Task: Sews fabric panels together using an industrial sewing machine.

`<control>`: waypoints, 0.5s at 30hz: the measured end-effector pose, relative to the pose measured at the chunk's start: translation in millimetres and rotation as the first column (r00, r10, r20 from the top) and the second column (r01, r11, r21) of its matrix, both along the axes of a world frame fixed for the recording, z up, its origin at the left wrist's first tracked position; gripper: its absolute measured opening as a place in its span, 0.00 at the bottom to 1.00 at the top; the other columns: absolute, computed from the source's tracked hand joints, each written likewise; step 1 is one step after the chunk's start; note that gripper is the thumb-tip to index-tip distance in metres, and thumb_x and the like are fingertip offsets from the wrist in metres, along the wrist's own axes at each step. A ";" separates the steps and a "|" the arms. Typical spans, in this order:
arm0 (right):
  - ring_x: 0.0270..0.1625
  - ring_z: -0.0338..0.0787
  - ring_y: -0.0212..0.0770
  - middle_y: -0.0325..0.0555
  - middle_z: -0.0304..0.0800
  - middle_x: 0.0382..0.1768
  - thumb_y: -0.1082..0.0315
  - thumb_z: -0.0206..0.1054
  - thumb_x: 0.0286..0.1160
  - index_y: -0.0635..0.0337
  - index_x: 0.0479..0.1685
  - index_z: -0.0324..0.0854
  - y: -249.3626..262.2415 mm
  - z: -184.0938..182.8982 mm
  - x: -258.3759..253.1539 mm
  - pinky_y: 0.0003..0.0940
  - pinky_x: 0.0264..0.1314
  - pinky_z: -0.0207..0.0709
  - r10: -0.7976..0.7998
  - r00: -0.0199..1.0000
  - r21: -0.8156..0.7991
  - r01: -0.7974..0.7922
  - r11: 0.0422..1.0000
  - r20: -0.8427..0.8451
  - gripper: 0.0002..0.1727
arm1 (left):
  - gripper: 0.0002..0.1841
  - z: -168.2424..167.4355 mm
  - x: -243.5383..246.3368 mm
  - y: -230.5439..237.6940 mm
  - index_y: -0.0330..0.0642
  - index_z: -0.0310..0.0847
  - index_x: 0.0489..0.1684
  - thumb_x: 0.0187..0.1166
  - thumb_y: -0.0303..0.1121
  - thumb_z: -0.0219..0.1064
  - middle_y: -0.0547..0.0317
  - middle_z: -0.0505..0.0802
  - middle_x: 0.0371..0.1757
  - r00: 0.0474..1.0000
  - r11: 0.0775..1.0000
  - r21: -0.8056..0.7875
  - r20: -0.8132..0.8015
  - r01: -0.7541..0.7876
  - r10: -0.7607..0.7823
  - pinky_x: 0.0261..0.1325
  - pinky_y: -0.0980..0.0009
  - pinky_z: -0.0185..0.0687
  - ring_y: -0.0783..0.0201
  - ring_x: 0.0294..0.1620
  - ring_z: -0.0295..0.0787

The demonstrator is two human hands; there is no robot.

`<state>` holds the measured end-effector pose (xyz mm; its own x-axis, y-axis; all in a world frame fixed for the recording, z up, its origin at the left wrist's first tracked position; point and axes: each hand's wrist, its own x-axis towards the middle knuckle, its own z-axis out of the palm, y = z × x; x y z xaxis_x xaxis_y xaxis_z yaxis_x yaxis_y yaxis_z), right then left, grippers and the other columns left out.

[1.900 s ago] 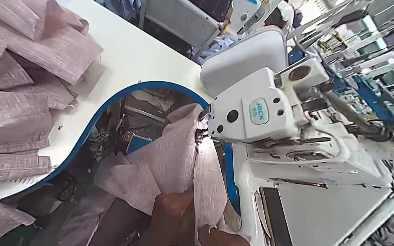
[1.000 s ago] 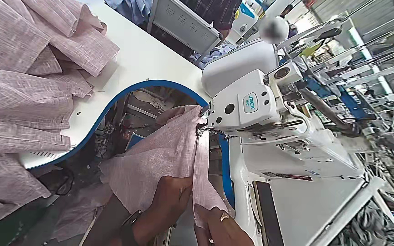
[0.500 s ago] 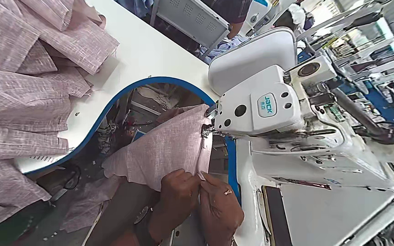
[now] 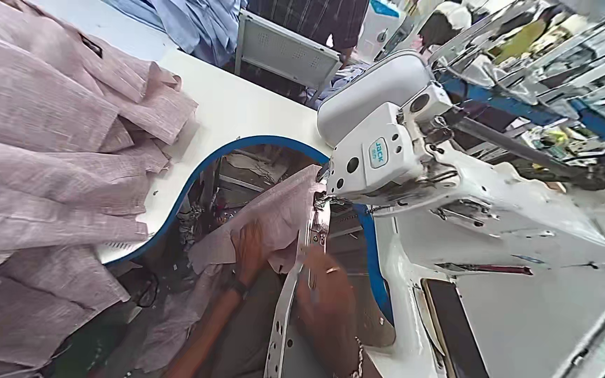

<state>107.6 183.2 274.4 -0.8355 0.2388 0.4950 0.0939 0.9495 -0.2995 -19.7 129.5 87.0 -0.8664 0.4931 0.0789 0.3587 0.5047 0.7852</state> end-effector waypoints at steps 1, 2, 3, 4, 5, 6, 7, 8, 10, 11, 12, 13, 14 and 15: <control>0.46 0.96 0.46 0.49 0.97 0.38 0.68 0.64 0.75 0.58 0.39 0.93 -22.9 5.1 10.5 0.40 0.52 0.88 0.180 0.983 -0.011 -0.180 0.984 0.027 0.10 | 0.25 -9.6 -16.2 -4.3 0.28 0.84 0.62 0.79 0.43 0.67 0.28 0.90 0.60 0.984 0.975 -0.180 0.143 0.132 -0.107 0.74 0.28 0.63 0.30 0.67 0.83; 0.35 0.95 0.43 0.45 0.94 0.27 0.68 0.65 0.76 0.53 0.38 0.95 -41.6 10.5 17.1 0.38 0.42 0.87 0.382 0.920 -0.007 -0.383 0.924 0.091 0.10 | 0.20 6.0 -41.1 -5.4 0.31 0.87 0.58 0.86 0.40 0.60 0.32 0.92 0.56 0.939 0.919 -0.262 0.256 0.294 -0.227 0.69 0.33 0.72 0.34 0.63 0.87; 0.27 0.91 0.43 0.42 0.89 0.21 0.68 0.65 0.77 0.50 0.42 0.95 -56.5 14.5 17.4 0.37 0.32 0.83 0.533 0.820 0.004 -0.546 0.838 0.208 0.11 | 0.18 40.6 -64.3 -12.0 0.31 0.88 0.55 0.88 0.38 0.57 0.34 0.93 0.50 0.889 0.880 -0.220 0.293 0.421 -0.351 0.65 0.37 0.76 0.37 0.57 0.89; 0.23 0.89 0.45 0.44 0.86 0.18 0.70 0.64 0.78 0.51 0.49 0.94 -69.0 16.1 11.2 0.40 0.26 0.80 0.610 0.706 -0.020 -0.648 0.762 0.361 0.13 | 0.17 82.5 -75.6 -27.7 0.31 0.88 0.50 0.88 0.36 0.57 0.37 0.92 0.41 0.849 0.853 -0.125 0.248 0.506 -0.467 0.58 0.41 0.80 0.41 0.46 0.90; 0.24 0.91 0.50 0.47 0.87 0.18 0.71 0.65 0.77 0.54 0.52 0.93 -73.9 19.2 1.2 0.46 0.26 0.82 0.602 0.599 -0.066 -0.678 0.732 0.528 0.12 | 0.16 120.9 -70.9 -39.1 0.32 0.89 0.49 0.87 0.35 0.58 0.44 0.92 0.36 0.829 0.839 -0.020 0.165 0.544 -0.534 0.52 0.46 0.83 0.48 0.39 0.90; 0.35 0.93 0.60 0.59 0.91 0.28 0.74 0.63 0.81 0.63 0.53 0.89 -69.5 28.6 -21.3 0.57 0.37 0.83 0.550 0.441 -0.155 -0.663 0.732 0.710 0.11 | 0.15 149.8 -67.9 -41.0 0.33 0.89 0.52 0.84 0.36 0.62 0.47 0.92 0.35 0.844 0.847 0.055 0.080 0.528 -0.531 0.49 0.50 0.84 0.52 0.37 0.89; 0.47 0.92 0.67 0.66 0.91 0.39 0.76 0.60 0.83 0.70 0.52 0.87 -59.8 38.1 -43.5 0.63 0.48 0.80 0.468 0.309 -0.186 -0.636 0.749 0.828 0.11 | 0.19 162.0 -63.7 -32.7 0.33 0.86 0.59 0.78 0.39 0.69 0.45 0.93 0.40 0.875 0.875 0.073 0.031 0.479 -0.482 0.52 0.49 0.83 0.50 0.42 0.90; 0.54 0.89 0.68 0.69 0.89 0.46 0.76 0.58 0.85 0.74 0.52 0.84 -53.4 47.3 -59.2 0.63 0.54 0.76 0.398 0.231 -0.183 -0.615 0.767 0.888 0.11 | 0.33 158.5 -61.5 -18.2 0.34 0.77 0.73 0.71 0.44 0.76 0.39 0.92 0.55 0.905 0.906 0.013 0.038 0.423 -0.423 0.62 0.43 0.80 0.43 0.56 0.89; 0.55 0.88 0.69 0.69 0.89 0.47 0.71 0.59 0.85 0.73 0.51 0.84 -52.2 55.2 -64.2 0.65 0.55 0.76 0.370 0.231 -0.184 -0.567 0.803 0.900 0.13 | 0.55 115.1 -66.3 29.9 0.36 0.51 0.93 0.64 0.48 0.81 0.33 0.71 0.85 0.947 0.946 -0.105 0.134 0.307 -0.292 0.79 0.33 0.64 0.35 0.82 0.70; 0.53 0.89 0.68 0.68 0.90 0.45 0.68 0.61 0.84 0.71 0.52 0.86 -56.1 45.1 -52.6 0.66 0.52 0.77 0.400 0.259 -0.217 -0.528 0.821 0.879 0.14 | 0.49 87.2 -67.1 49.9 0.37 0.51 0.93 0.71 0.43 0.75 0.34 0.70 0.86 0.959 0.965 -0.111 0.184 0.237 -0.215 0.80 0.34 0.63 0.36 0.83 0.70; 0.52 0.90 0.68 0.66 0.91 0.44 0.66 0.62 0.83 0.68 0.54 0.86 -60.3 30.4 -39.4 0.67 0.52 0.77 0.424 0.273 -0.259 -0.480 0.838 0.864 0.14 | 0.35 64.0 -69.7 60.9 0.36 0.63 0.87 0.79 0.37 0.67 0.36 0.78 0.81 0.964 0.990 -0.059 0.241 0.131 -0.113 0.78 0.37 0.68 0.37 0.78 0.77; 0.54 0.90 0.67 0.66 0.91 0.45 0.64 0.61 0.85 0.67 0.57 0.84 -62.6 20.4 -31.1 0.67 0.55 0.78 0.420 0.261 -0.287 -0.426 0.858 0.869 0.15 | 0.21 52.6 -77.7 63.2 0.31 0.79 0.72 0.84 0.32 0.61 0.33 0.87 0.69 0.947 0.999 0.045 0.321 -0.019 0.004 0.74 0.39 0.72 0.37 0.71 0.84; 0.57 0.90 0.67 0.67 0.91 0.48 0.64 0.58 0.88 0.67 0.61 0.82 -63.1 17.2 -27.3 0.65 0.59 0.77 0.379 0.244 -0.270 -0.383 0.883 0.893 0.17 | 0.16 50.1 -88.2 57.8 0.27 0.85 0.61 0.87 0.30 0.58 0.32 0.91 0.60 0.919 0.980 0.148 0.387 -0.136 0.069 0.72 0.41 0.74 0.38 0.65 0.86; 0.59 0.90 0.66 0.67 0.91 0.49 0.64 0.56 0.89 0.68 0.61 0.82 -60.9 15.8 -24.5 0.63 0.60 0.77 0.346 0.259 -0.241 -0.364 0.900 0.902 0.17 | 0.15 52.6 -93.7 44.0 0.26 0.87 0.56 0.87 0.28 0.57 0.32 0.92 0.55 0.915 0.956 0.233 0.397 -0.178 0.073 0.70 0.43 0.76 0.41 0.61 0.88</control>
